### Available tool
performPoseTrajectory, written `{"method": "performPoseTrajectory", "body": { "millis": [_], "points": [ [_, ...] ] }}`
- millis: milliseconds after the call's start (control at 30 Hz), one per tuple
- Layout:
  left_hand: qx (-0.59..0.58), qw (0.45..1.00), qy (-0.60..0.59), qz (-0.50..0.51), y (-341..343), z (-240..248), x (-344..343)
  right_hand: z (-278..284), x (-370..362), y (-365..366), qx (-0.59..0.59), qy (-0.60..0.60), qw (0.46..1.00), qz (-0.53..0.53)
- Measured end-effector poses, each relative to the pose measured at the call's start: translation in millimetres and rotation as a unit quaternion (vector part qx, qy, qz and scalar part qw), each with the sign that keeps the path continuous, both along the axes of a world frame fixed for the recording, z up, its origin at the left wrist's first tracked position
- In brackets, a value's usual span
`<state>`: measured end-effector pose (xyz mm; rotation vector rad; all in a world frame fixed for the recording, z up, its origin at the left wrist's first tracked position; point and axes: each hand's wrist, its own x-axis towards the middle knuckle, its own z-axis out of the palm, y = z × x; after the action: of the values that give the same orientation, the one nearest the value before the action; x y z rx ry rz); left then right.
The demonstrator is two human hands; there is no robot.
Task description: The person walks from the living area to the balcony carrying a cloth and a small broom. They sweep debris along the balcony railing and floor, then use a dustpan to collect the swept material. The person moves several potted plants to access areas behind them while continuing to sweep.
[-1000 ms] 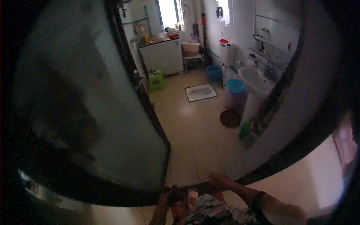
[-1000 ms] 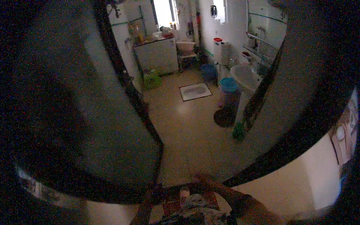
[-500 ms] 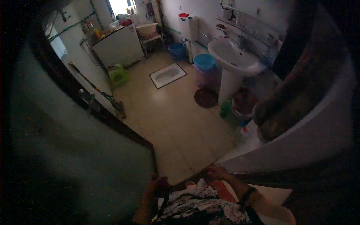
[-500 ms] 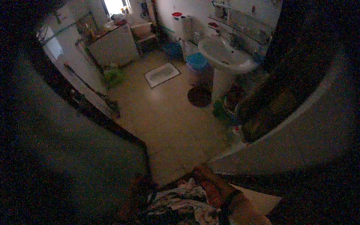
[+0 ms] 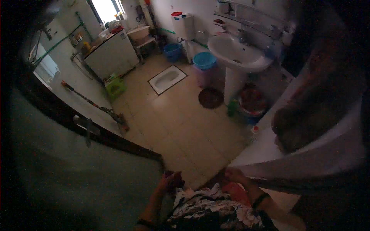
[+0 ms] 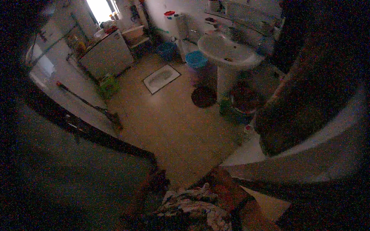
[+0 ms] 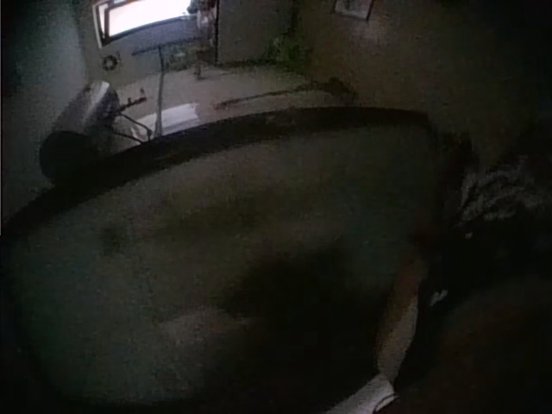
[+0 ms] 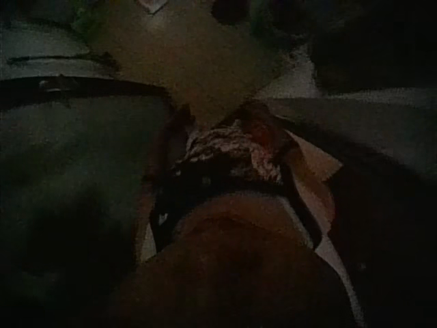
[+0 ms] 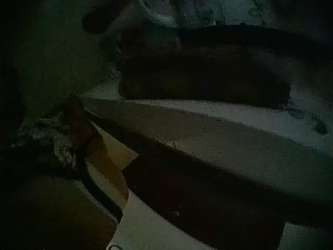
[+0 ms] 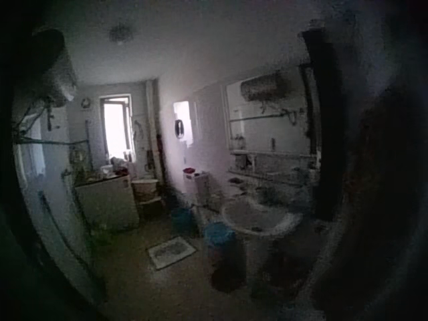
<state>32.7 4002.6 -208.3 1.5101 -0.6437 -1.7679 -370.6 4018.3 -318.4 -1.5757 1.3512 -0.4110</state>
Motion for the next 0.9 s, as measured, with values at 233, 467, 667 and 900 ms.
{"method": "performPoseTrajectory", "body": {
  "millis": [233,467,667,900],
  "points": [
    [-0.072,0.997,0.029,0.001,-97.7,-98.2,82.9,15.7,86.9,-157.4,-0.001,0.095,0.994,0.058],
    [-0.156,0.979,0.133,0.008,-321.2,-145.2,120.9,114.0,187.3,-384.0,-0.087,0.041,0.990,0.101],
    [-0.185,0.971,0.009,-0.152,-482.5,59.3,33.3,160.0,231.7,-494.7,-0.092,-0.292,0.952,0.019],
    [-0.133,0.911,-0.052,-0.388,-708.6,91.8,9.8,92.7,181.9,-661.2,-0.027,-0.425,0.888,-0.172]
  ]
}}
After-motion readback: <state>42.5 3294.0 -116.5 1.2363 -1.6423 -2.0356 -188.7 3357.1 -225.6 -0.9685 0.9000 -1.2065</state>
